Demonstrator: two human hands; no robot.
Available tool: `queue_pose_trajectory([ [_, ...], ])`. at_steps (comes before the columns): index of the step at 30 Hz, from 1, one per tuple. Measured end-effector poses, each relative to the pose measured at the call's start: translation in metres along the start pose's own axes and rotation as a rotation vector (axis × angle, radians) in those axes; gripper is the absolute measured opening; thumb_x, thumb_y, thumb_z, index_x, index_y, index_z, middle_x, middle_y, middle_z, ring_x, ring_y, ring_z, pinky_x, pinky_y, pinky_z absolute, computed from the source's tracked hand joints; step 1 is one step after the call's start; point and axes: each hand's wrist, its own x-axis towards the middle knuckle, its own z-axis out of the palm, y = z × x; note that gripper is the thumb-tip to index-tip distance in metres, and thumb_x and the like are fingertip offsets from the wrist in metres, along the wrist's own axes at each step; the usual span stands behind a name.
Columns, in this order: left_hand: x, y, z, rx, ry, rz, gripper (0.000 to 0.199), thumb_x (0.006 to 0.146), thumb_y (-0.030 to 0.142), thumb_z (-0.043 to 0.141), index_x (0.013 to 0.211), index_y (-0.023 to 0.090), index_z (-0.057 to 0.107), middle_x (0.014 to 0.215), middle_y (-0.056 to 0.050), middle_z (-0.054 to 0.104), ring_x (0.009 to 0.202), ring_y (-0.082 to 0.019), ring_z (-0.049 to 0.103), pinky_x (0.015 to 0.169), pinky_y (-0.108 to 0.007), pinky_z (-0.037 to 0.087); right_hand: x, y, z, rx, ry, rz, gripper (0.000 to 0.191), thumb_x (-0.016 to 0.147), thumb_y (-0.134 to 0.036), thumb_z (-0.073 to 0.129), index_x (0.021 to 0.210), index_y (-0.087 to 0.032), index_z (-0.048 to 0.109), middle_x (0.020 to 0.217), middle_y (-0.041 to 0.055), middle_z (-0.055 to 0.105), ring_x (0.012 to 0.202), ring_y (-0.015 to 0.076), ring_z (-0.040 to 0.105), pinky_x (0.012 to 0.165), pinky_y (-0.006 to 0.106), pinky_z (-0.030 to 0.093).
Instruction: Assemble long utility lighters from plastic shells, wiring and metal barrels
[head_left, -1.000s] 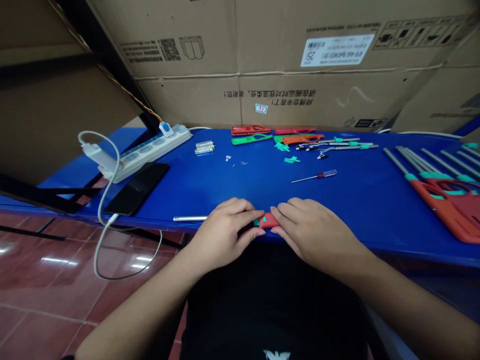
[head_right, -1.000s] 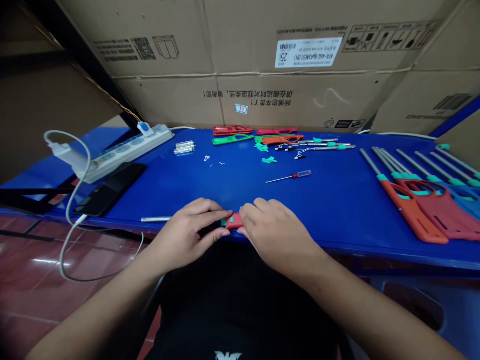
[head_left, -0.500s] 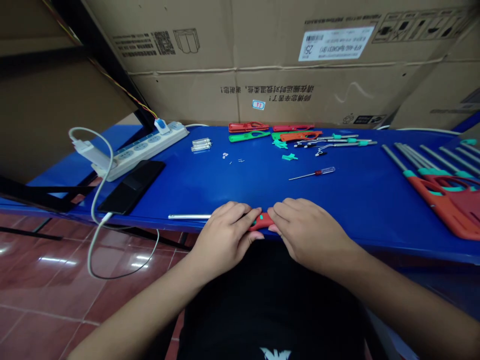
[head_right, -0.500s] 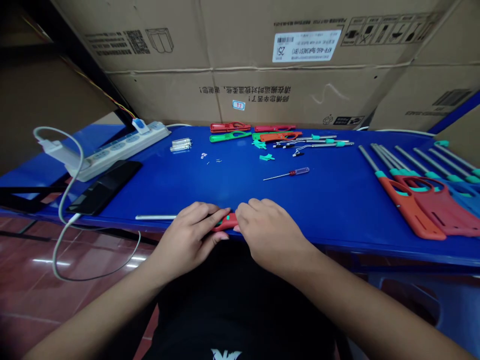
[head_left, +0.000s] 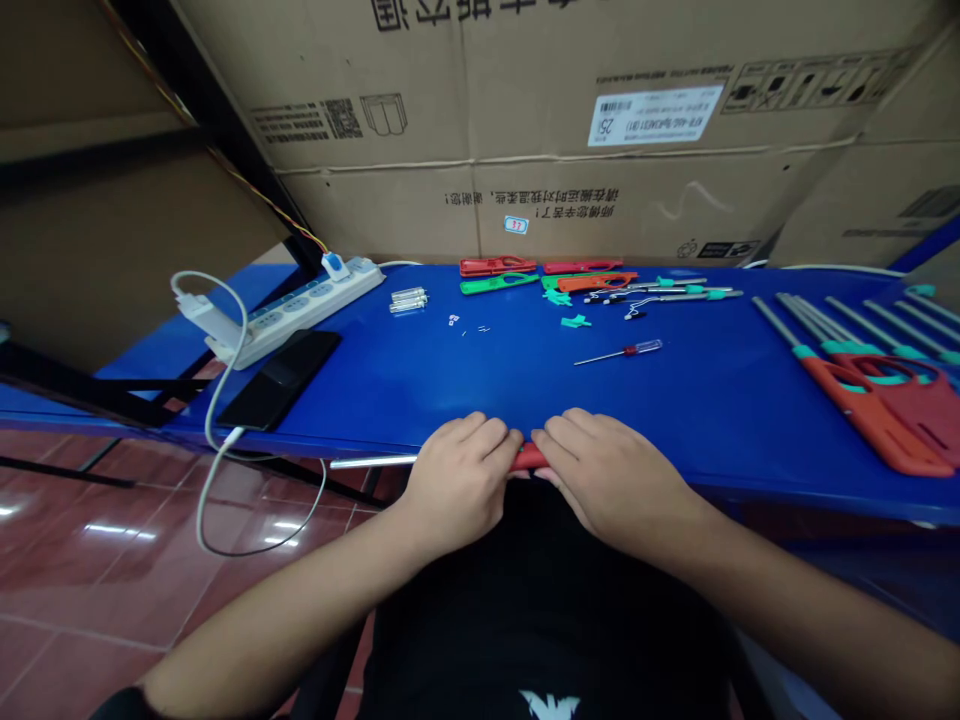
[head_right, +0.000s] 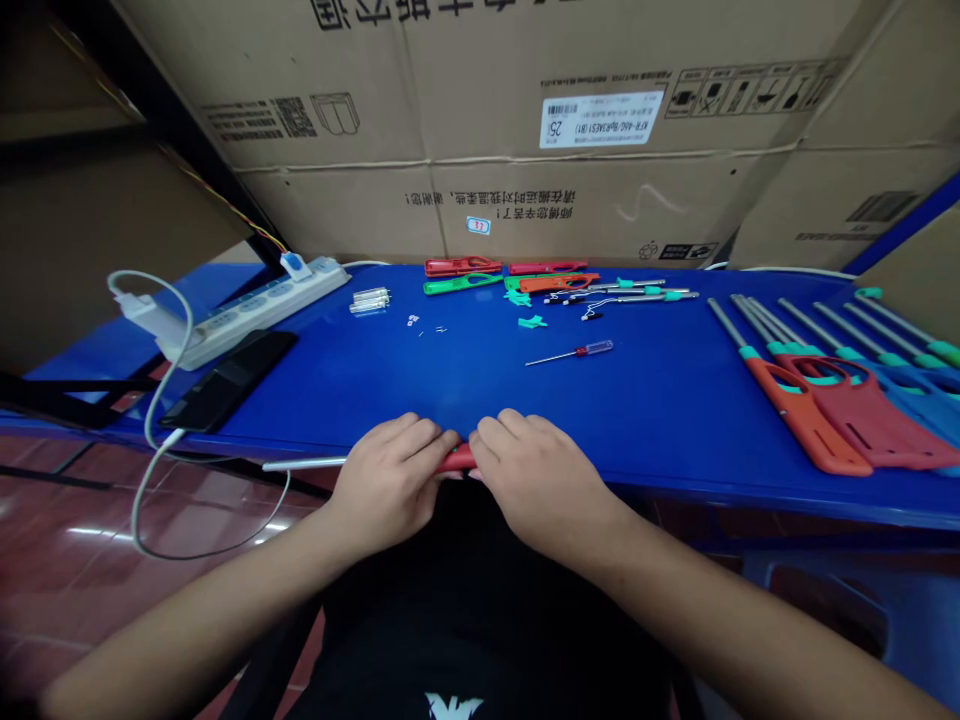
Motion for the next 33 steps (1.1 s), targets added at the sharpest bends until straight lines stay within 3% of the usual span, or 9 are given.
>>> queue_pose_trajectory([
  [9,0.014,-0.005,-0.012,-0.134,-0.123,-0.063,0.017,0.086,0.014,0.05,0.087,0.014,0.067,0.081,-0.009,0.062,0.075,-0.024,0.055,0.067,-0.039,0.049,0.013,-0.006,-0.011,0.004,-0.051,0.111,0.014,0.087,-0.011,0.053,0.087,-0.016,0.066,0.082,0.0056,0.065,0.076,0.0223,0.055,0.067,0.036,0.035],
  [14,0.033,-0.016,-0.034,-0.431,-0.2,-0.21,0.013,0.09,0.017,0.054,0.079,0.017,0.061,0.076,-0.004,0.06,0.069,-0.017,0.055,0.065,-0.031,0.044,0.03,-0.009,-0.024,-0.189,0.13,-0.009,0.041,0.097,-0.029,0.05,0.13,-0.005,0.059,0.094,0.0118,0.07,0.083,0.026,0.059,0.075,0.04,0.037],
  [17,0.038,-0.017,-0.037,-0.469,-0.253,-0.239,0.017,0.092,0.021,0.056,0.076,0.017,0.059,0.074,-0.003,0.059,0.067,-0.017,0.054,0.063,-0.03,0.041,0.037,-0.007,-0.033,-0.114,-0.022,0.038,0.047,0.092,-0.051,0.056,0.114,-0.01,0.067,0.087,0.0115,0.07,0.08,0.027,0.063,0.069,0.038,0.038],
  [21,0.039,-0.013,-0.027,-0.407,-0.293,-0.244,0.019,0.092,0.022,0.058,0.073,0.017,0.058,0.073,-0.003,0.058,0.066,-0.018,0.055,0.062,-0.03,0.04,0.052,-0.001,-0.038,-0.012,-0.293,0.177,0.032,0.089,-0.044,0.058,0.091,-0.016,0.071,0.076,0.0112,0.071,0.071,0.0265,0.067,0.059,0.033,0.036],
  [26,0.039,-0.015,-0.019,-0.252,-0.274,-0.132,0.018,0.095,0.025,0.054,0.08,0.017,0.061,0.079,-0.006,0.061,0.074,-0.022,0.059,0.068,-0.034,0.046,0.062,0.012,-0.033,0.093,-0.336,0.147,0.03,0.091,-0.039,0.056,0.074,-0.018,0.069,0.074,0.0104,0.072,0.07,0.0241,0.068,0.06,0.031,0.038],
  [28,0.034,-0.019,-0.021,-0.206,-0.128,-0.092,0.015,0.095,0.03,0.057,0.093,0.016,0.064,0.093,-0.009,0.064,0.088,-0.025,0.061,0.077,-0.037,0.048,0.059,0.019,-0.031,0.153,-0.308,0.202,0.028,0.093,-0.038,0.055,0.079,-0.017,0.069,0.078,0.0115,0.073,0.073,0.0245,0.069,0.061,0.031,0.039],
  [30,0.025,-0.021,-0.024,-0.179,0.198,-0.124,0.02,0.093,0.036,0.063,0.103,0.018,0.064,0.104,-0.011,0.065,0.101,-0.027,0.06,0.087,-0.04,0.047,0.054,0.025,-0.029,0.239,-0.276,0.295,0.03,0.093,-0.042,0.056,0.078,-0.017,0.066,0.076,0.0107,0.072,0.069,0.0234,0.067,0.058,0.03,0.039],
  [32,0.017,-0.022,-0.026,-0.262,0.514,-0.29,0.017,0.094,0.035,0.062,0.087,0.019,0.061,0.084,-0.005,0.063,0.085,-0.021,0.06,0.078,-0.035,0.046,0.049,0.03,-0.026,0.392,-0.261,0.395,0.039,0.095,-0.05,0.052,0.074,-0.019,0.061,0.069,0.0065,0.069,0.06,0.0196,0.065,0.053,0.028,0.038],
  [33,0.014,-0.023,-0.026,-0.362,0.554,-0.426,0.026,0.096,0.036,0.057,0.076,0.019,0.057,0.072,-0.002,0.057,0.071,-0.017,0.056,0.068,-0.03,0.044,0.047,0.031,-0.024,0.498,-0.264,0.441,0.043,0.095,-0.054,0.049,0.073,-0.019,0.059,0.065,0.004,0.068,0.055,0.0174,0.063,0.05,0.026,0.039],
])
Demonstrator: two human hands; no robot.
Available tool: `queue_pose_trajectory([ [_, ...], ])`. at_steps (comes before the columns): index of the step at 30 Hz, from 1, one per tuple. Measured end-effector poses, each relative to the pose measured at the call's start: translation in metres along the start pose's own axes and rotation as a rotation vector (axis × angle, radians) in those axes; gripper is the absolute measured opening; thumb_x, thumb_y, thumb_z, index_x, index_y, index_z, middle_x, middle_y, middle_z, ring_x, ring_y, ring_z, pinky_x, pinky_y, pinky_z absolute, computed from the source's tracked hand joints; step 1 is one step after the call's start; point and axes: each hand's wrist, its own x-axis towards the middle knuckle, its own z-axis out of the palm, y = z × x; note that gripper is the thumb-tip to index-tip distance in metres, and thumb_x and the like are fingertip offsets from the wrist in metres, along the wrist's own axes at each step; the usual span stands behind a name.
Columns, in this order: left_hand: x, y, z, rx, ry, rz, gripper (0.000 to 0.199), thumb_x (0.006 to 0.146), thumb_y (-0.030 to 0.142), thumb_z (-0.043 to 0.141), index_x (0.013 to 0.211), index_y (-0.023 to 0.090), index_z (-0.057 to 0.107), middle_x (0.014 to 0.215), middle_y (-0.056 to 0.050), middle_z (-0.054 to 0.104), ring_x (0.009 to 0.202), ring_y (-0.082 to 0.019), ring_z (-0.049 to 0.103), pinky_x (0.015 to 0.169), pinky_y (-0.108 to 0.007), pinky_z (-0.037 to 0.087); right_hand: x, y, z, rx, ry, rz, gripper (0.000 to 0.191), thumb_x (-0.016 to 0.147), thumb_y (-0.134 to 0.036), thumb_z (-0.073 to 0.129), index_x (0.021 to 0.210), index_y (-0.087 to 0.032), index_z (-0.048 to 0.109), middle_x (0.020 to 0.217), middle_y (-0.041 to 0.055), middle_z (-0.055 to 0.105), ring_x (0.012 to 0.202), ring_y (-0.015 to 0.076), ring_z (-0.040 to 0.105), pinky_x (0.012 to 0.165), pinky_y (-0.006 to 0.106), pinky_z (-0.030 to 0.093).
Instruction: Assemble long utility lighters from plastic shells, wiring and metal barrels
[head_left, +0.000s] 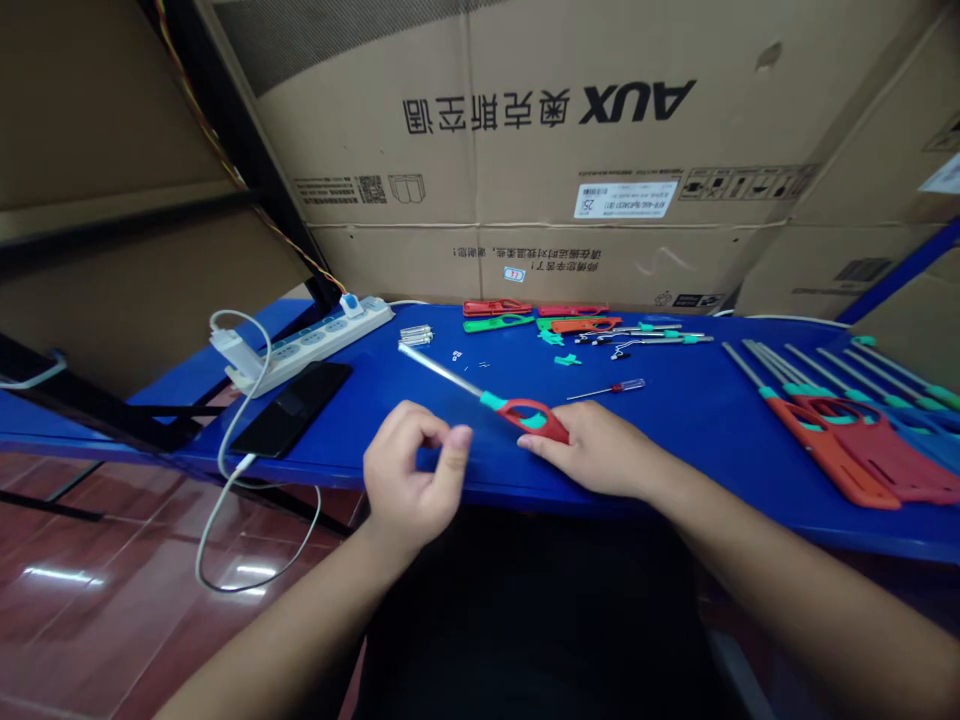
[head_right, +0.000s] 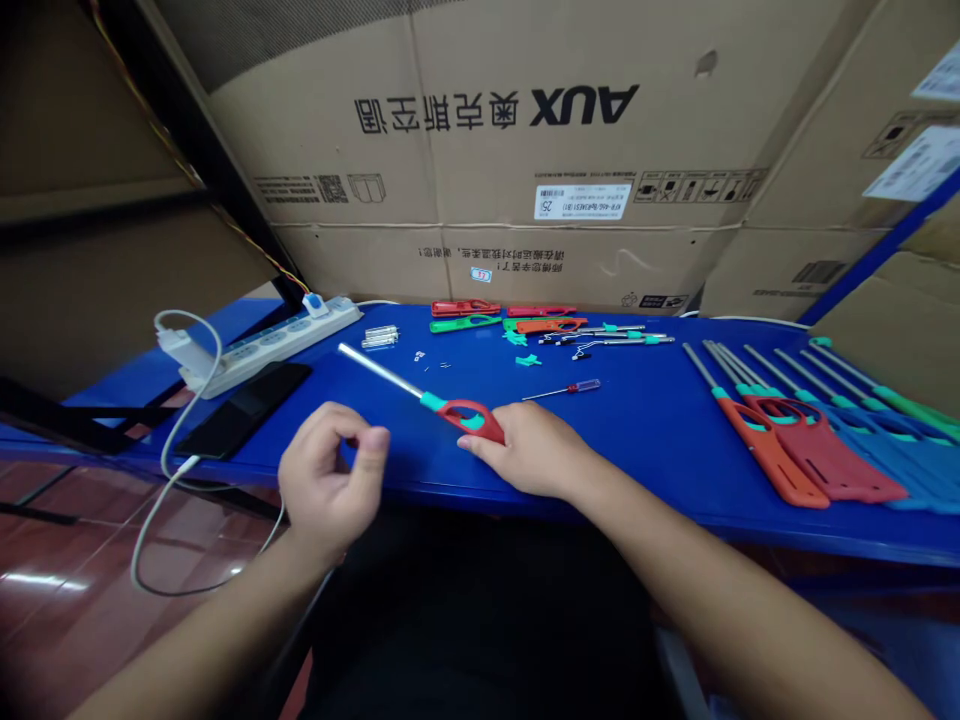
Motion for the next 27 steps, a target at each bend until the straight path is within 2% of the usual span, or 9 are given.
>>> queue_pose_trajectory([
  [1,-0.001,-0.001,0.0,-0.072,-0.084,-0.144,0.036,0.099,0.04,0.051,0.07,0.019,0.054,0.063,0.0,0.052,0.06,-0.014,0.05,0.059,-0.028,0.039,-0.001,0.001,0.002,0.112,-0.024,0.028,0.044,0.096,-0.057,0.047,0.072,-0.02,0.056,0.062,0.0019,0.066,0.052,0.0156,0.062,0.048,0.025,0.04],
  [3,-0.001,-0.003,0.006,-0.242,-0.377,-0.324,0.04,0.1,0.05,0.046,0.078,0.019,0.059,0.064,0.001,0.055,0.055,-0.013,0.047,0.052,-0.025,0.035,-0.002,-0.001,0.007,0.301,-0.066,0.068,0.043,0.096,-0.056,0.045,0.075,-0.021,0.053,0.061,-0.0002,0.065,0.048,0.0136,0.062,0.047,0.023,0.044],
  [5,0.001,-0.004,0.017,-0.433,-0.452,-0.385,0.035,0.094,0.053,0.057,0.09,0.018,0.062,0.074,0.001,0.062,0.063,-0.013,0.052,0.058,-0.024,0.04,-0.004,-0.007,0.012,0.401,-0.089,0.085,0.039,0.096,-0.054,0.046,0.076,-0.021,0.051,0.061,-0.0011,0.065,0.047,0.0133,0.062,0.047,0.023,0.046],
  [8,0.007,-0.006,0.033,-0.621,-0.328,-0.457,0.036,0.095,0.054,0.056,0.096,0.017,0.06,0.079,-0.001,0.063,0.068,-0.013,0.056,0.062,-0.024,0.045,-0.007,-0.016,0.02,0.47,-0.044,0.067,0.039,0.095,-0.055,0.047,0.074,-0.022,0.049,0.058,-0.0026,0.062,0.046,0.0134,0.06,0.047,0.024,0.044],
  [11,0.01,-0.005,0.04,-0.692,-0.252,-0.462,0.038,0.09,0.053,0.063,0.102,0.017,0.059,0.082,-0.002,0.064,0.071,-0.014,0.059,0.065,-0.024,0.048,-0.008,-0.019,0.026,0.414,0.097,-0.005,0.038,0.095,-0.052,0.049,0.075,-0.021,0.052,0.063,-0.0016,0.063,0.054,0.0136,0.058,0.052,0.025,0.041],
  [17,0.002,0.005,0.044,-0.696,-0.066,-0.457,0.033,0.089,0.048,0.067,0.099,0.018,0.058,0.084,-0.002,0.063,0.073,-0.014,0.059,0.069,-0.026,0.05,0.006,-0.019,0.022,0.256,0.17,0.025,0.054,0.101,-0.056,0.029,0.072,-0.022,0.06,0.063,0.0003,0.063,0.058,0.0148,0.054,0.053,0.026,0.031],
  [21,0.0,0.006,0.053,-0.667,0.072,-0.438,0.031,0.088,0.045,0.069,0.099,0.019,0.058,0.089,-0.003,0.064,0.078,-0.015,0.061,0.073,-0.026,0.051,0.027,-0.023,0.014,0.141,0.204,0.065,0.047,0.098,-0.045,0.037,0.066,-0.022,0.061,0.067,0.0024,0.067,0.063,0.0163,0.057,0.055,0.027,0.029],
  [24,0.002,0.001,0.06,-0.664,0.111,-0.447,0.03,0.088,0.045,0.069,0.099,0.019,0.058,0.092,-0.004,0.064,0.084,-0.016,0.063,0.078,-0.026,0.052,0.035,-0.026,0.014,0.054,0.265,0.125,0.036,0.096,-0.041,0.039,0.081,-0.023,0.066,0.078,0.0039,0.072,0.072,0.0192,0.063,0.056,0.027,0.029],
  [27,0.003,-0.005,0.063,-0.69,0.055,-0.491,0.031,0.089,0.045,0.067,0.102,0.018,0.059,0.088,-0.003,0.065,0.077,-0.015,0.064,0.073,-0.026,0.053,0.033,-0.025,0.016,-0.036,0.329,0.203,0.03,0.095,-0.042,0.042,0.097,-0.023,0.065,0.083,0.0067,0.074,0.075,0.023,0.066,0.056,0.029,0.026],
])
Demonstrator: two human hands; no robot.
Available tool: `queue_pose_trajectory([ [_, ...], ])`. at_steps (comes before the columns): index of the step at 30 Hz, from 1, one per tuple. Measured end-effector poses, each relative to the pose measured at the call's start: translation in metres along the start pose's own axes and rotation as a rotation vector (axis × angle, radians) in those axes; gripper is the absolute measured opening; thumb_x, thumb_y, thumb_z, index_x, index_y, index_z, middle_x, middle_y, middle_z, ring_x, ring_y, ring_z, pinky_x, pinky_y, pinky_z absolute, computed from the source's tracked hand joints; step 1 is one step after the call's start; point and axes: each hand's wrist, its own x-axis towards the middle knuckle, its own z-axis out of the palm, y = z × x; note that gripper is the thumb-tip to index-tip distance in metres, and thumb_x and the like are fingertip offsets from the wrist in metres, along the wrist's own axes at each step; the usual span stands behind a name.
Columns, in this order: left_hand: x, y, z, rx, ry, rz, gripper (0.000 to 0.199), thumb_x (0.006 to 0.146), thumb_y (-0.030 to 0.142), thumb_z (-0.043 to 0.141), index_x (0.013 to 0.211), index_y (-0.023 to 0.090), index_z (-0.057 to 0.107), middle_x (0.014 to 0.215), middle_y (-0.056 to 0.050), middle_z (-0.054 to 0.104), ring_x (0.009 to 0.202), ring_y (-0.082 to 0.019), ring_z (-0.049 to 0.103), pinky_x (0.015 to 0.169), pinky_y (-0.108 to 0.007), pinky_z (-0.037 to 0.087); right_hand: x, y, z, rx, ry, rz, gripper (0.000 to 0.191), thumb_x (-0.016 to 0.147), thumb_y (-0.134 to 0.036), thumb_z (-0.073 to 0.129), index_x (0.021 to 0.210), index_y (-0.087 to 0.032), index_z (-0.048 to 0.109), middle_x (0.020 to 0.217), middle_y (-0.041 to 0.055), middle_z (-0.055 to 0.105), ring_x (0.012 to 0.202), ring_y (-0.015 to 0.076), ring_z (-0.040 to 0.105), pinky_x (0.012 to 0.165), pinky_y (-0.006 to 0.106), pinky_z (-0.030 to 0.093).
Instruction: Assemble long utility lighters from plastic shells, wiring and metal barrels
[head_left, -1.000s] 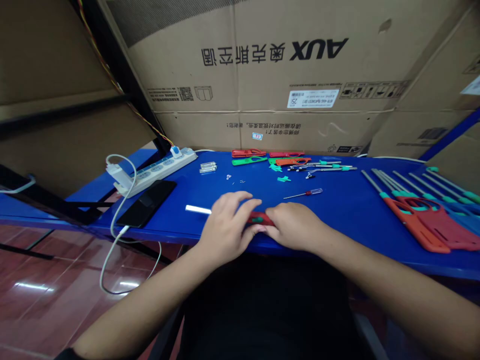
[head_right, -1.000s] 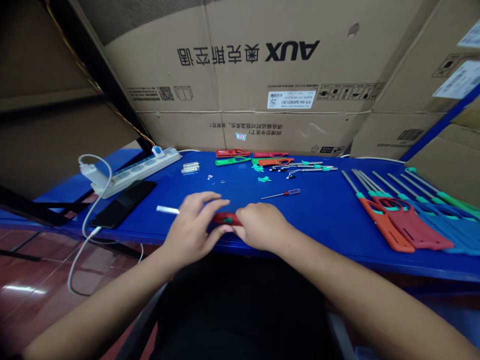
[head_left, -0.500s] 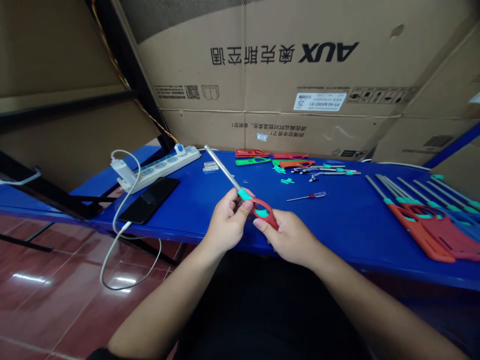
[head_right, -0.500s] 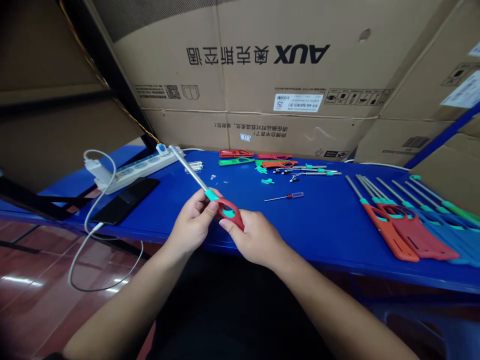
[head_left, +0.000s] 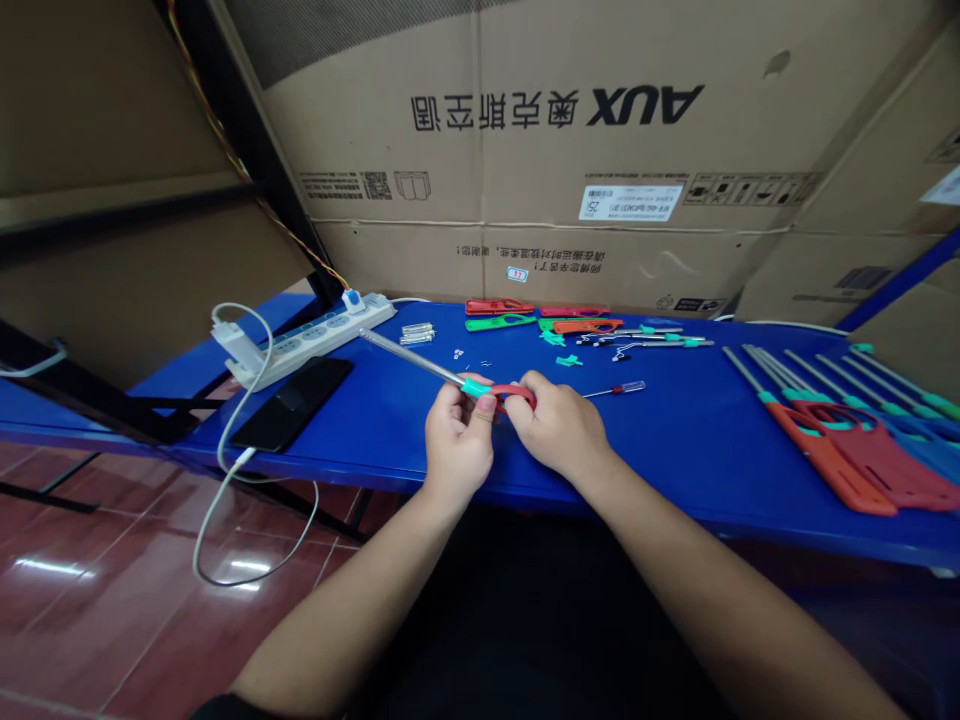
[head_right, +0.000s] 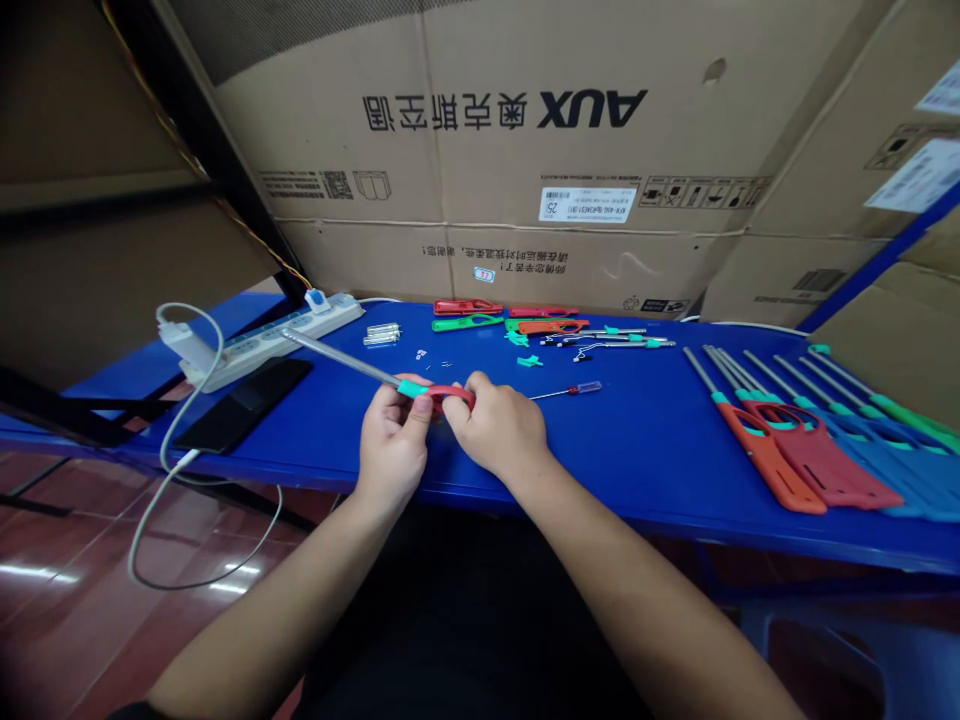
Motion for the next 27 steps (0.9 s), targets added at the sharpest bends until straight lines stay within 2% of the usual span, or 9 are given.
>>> queue_pose_trajectory([
  [2,0.001,-0.002,-0.001,0.0,-0.061,-0.041,0.032,0.088,0.044,0.068,0.104,0.017,0.061,0.085,-0.003,0.067,0.071,-0.014,0.065,0.071,-0.027,0.054,-0.003,0.004,0.0,-0.044,0.026,0.02,0.029,0.094,-0.043,0.044,0.1,-0.023,0.064,0.082,0.0072,0.074,0.075,0.0245,0.067,0.056,0.029,0.024],
  [5,0.001,-0.002,-0.004,0.009,-0.142,-0.069,0.031,0.083,0.04,0.074,0.1,0.015,0.065,0.086,-0.005,0.07,0.077,-0.017,0.068,0.076,-0.03,0.056,-0.006,0.008,0.001,-0.085,0.045,0.017,0.027,0.094,-0.044,0.044,0.099,-0.024,0.061,0.08,0.0063,0.074,0.073,0.0251,0.067,0.056,0.03,0.024],
  [10,0.004,-0.002,-0.011,0.013,-0.154,-0.028,0.024,0.084,0.036,0.073,0.094,0.016,0.064,0.088,-0.004,0.07,0.08,-0.017,0.067,0.077,-0.028,0.054,-0.012,0.002,0.003,-0.12,0.069,-0.022,0.032,0.098,-0.046,0.039,0.106,-0.022,0.058,0.077,0.0066,0.073,0.069,0.0248,0.068,0.055,0.031,0.021],
  [14,0.009,0.002,-0.022,-0.005,-0.2,-0.001,0.026,0.084,0.039,0.075,0.094,0.016,0.066,0.087,-0.004,0.069,0.078,-0.015,0.065,0.075,-0.026,0.053,-0.026,0.004,-0.007,-0.027,-0.034,-0.2,0.032,0.098,-0.046,0.045,0.115,-0.021,0.057,0.084,0.0041,0.074,0.07,0.0214,0.067,0.055,0.029,0.028],
  [16,0.011,0.006,-0.028,-0.021,-0.252,0.002,0.03,0.082,0.042,0.076,0.093,0.016,0.067,0.087,-0.005,0.071,0.078,-0.016,0.067,0.074,-0.027,0.055,-0.035,0.008,-0.014,0.088,-0.132,-0.329,0.035,0.097,-0.045,0.051,0.123,-0.023,0.055,0.091,0.0032,0.074,0.075,0.0206,0.067,0.058,0.028,0.036],
  [18,0.011,0.012,-0.032,-0.066,-0.316,0.003,0.03,0.083,0.042,0.076,0.096,0.015,0.07,0.09,-0.007,0.073,0.08,-0.017,0.07,0.075,-0.027,0.057,-0.044,0.012,-0.018,0.156,-0.153,-0.394,0.036,0.099,-0.042,0.049,0.13,-0.024,0.054,0.105,0.0045,0.074,0.084,0.0216,0.069,0.064,0.03,0.044],
  [21,0.007,0.019,-0.033,-0.166,-0.373,0.015,0.028,0.087,0.034,0.074,0.109,0.016,0.071,0.095,-0.007,0.076,0.085,-0.017,0.072,0.079,-0.026,0.058,-0.059,0.012,-0.018,0.177,-0.043,-0.397,0.046,0.1,-0.042,0.047,0.141,-0.021,0.049,0.129,0.0098,0.068,0.103,0.0263,0.069,0.077,0.037,0.052],
  [23,0.004,0.024,-0.031,-0.21,-0.379,0.026,0.031,0.089,0.031,0.072,0.117,0.017,0.07,0.097,-0.008,0.077,0.086,-0.017,0.073,0.08,-0.025,0.059,-0.068,0.008,-0.015,0.21,0.006,-0.395,0.052,0.1,-0.04,0.046,0.147,-0.018,0.043,0.138,0.0128,0.062,0.113,0.0274,0.066,0.083,0.039,0.055],
  [27,-0.001,0.028,-0.028,-0.257,-0.394,0.02,0.031,0.09,0.031,0.073,0.118,0.019,0.071,0.097,-0.007,0.078,0.086,-0.017,0.074,0.08,-0.024,0.059,-0.08,0.003,-0.01,0.303,0.03,-0.382,0.053,0.102,-0.035,0.042,0.152,-0.015,0.04,0.137,0.0139,0.06,0.115,0.0255,0.064,0.088,0.038,0.057],
])
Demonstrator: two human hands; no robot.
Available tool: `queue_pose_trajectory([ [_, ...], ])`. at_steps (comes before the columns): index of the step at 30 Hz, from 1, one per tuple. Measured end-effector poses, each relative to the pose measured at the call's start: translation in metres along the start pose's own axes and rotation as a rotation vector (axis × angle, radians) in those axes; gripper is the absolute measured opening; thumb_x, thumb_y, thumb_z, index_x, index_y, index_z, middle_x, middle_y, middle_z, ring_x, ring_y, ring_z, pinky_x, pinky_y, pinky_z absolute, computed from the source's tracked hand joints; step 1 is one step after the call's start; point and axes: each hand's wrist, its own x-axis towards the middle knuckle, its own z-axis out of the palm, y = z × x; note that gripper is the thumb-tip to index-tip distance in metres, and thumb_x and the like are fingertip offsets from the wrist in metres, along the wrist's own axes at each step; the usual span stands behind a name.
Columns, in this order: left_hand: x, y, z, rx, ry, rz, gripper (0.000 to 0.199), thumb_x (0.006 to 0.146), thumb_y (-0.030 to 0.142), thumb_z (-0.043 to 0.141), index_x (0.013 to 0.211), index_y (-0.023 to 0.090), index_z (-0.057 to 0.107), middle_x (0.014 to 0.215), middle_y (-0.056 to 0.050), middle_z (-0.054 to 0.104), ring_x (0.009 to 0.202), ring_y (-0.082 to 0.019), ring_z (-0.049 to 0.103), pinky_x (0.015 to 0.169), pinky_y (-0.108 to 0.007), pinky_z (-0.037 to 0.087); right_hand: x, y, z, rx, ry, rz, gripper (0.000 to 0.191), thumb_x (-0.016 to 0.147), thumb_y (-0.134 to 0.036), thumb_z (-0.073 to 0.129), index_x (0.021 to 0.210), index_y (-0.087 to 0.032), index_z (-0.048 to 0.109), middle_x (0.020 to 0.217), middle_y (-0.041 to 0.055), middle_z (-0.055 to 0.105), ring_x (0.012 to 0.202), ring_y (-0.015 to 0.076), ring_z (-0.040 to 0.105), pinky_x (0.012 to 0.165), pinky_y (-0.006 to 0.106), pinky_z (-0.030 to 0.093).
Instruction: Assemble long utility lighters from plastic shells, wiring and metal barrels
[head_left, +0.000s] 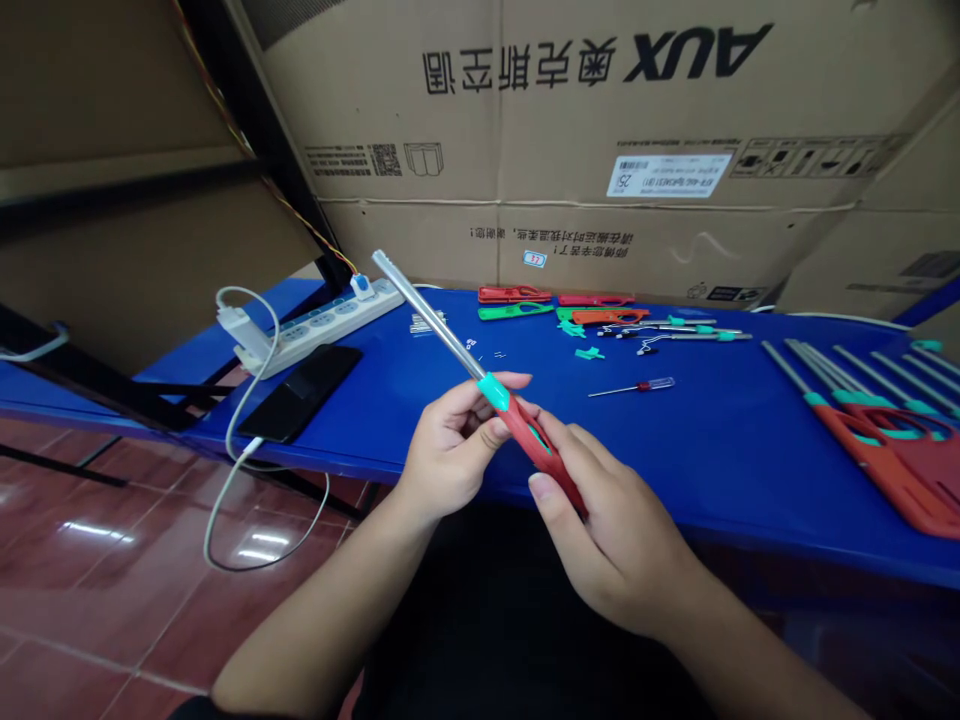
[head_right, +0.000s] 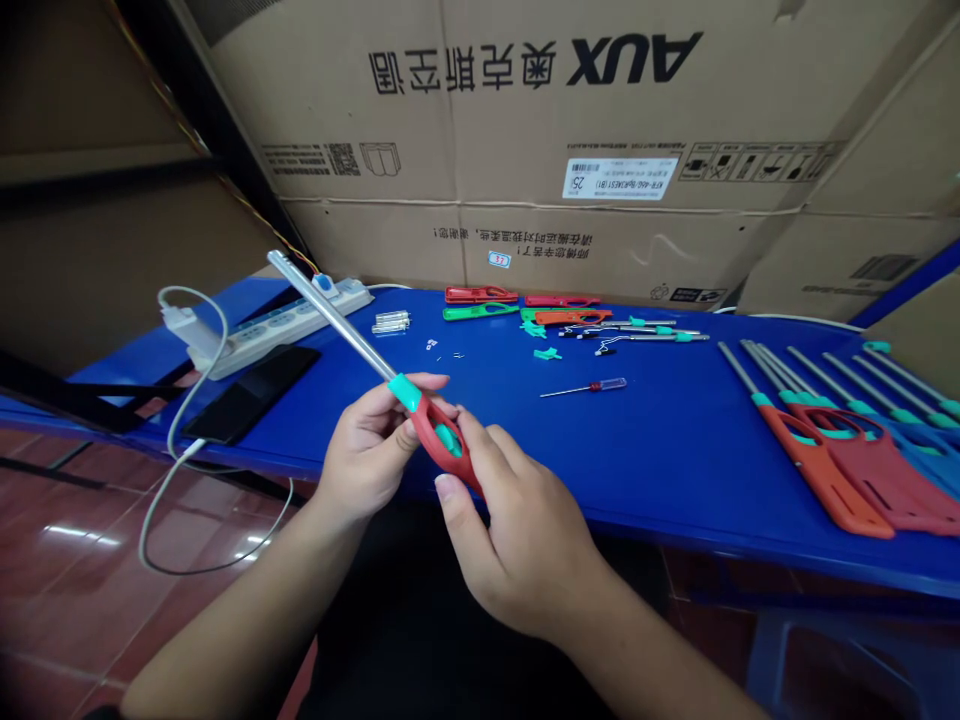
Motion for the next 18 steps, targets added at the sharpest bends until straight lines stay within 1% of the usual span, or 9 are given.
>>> queue_pose_trajectory([
  [3,-0.001,0.0,0.001,-0.03,-0.016,0.0,0.03,0.09,0.029,0.072,0.119,0.02,0.072,0.098,-0.007,0.078,0.086,-0.016,0.074,0.082,-0.023,0.06,-0.003,-0.001,0.0,0.047,0.044,0.015,0.053,0.101,-0.033,0.044,0.152,-0.017,0.042,0.129,0.0124,0.063,0.109,0.024,0.065,0.087,0.037,0.057],
  [8,-0.003,0.0,0.0,-0.059,-0.026,-0.016,0.027,0.091,0.024,0.07,0.119,0.022,0.072,0.1,-0.005,0.078,0.09,-0.013,0.074,0.084,-0.02,0.059,-0.006,-0.001,-0.006,0.068,0.099,0.003,0.051,0.099,-0.029,0.049,0.148,-0.019,0.048,0.115,0.0079,0.066,0.098,0.0192,0.067,0.083,0.031,0.058],
  [11,-0.004,-0.002,0.0,-0.078,-0.02,-0.019,0.025,0.091,0.025,0.07,0.116,0.022,0.073,0.1,-0.006,0.078,0.091,-0.013,0.074,0.083,-0.019,0.059,-0.007,-0.002,-0.008,0.057,0.137,-0.027,0.048,0.097,-0.028,0.053,0.144,-0.019,0.052,0.119,0.0065,0.068,0.103,0.0178,0.067,0.087,0.028,0.056],
  [14,-0.005,-0.005,-0.001,-0.09,-0.013,-0.028,0.024,0.09,0.027,0.072,0.113,0.021,0.073,0.099,-0.006,0.077,0.091,-0.014,0.074,0.083,-0.02,0.059,-0.007,-0.003,-0.01,0.032,0.201,-0.016,0.04,0.094,-0.027,0.058,0.134,-0.021,0.059,0.121,0.0041,0.071,0.107,0.0171,0.068,0.09,0.026,0.055],
  [16,-0.006,-0.008,-0.001,-0.1,-0.006,-0.033,0.023,0.09,0.029,0.073,0.111,0.021,0.073,0.099,-0.005,0.077,0.091,-0.015,0.074,0.082,-0.022,0.06,-0.007,-0.004,-0.013,0.016,0.23,0.018,0.034,0.091,-0.03,0.062,0.124,-0.022,0.062,0.114,0.0019,0.074,0.098,0.0163,0.071,0.084,0.025,0.057],
  [18,-0.008,-0.01,0.0,-0.105,0.006,-0.038,0.024,0.089,0.031,0.073,0.111,0.021,0.072,0.1,-0.006,0.077,0.092,-0.017,0.074,0.082,-0.024,0.061,-0.007,-0.005,-0.017,0.006,0.233,0.037,0.03,0.09,-0.031,0.065,0.118,-0.024,0.063,0.105,-0.0003,0.076,0.086,0.0148,0.072,0.077,0.024,0.057],
])
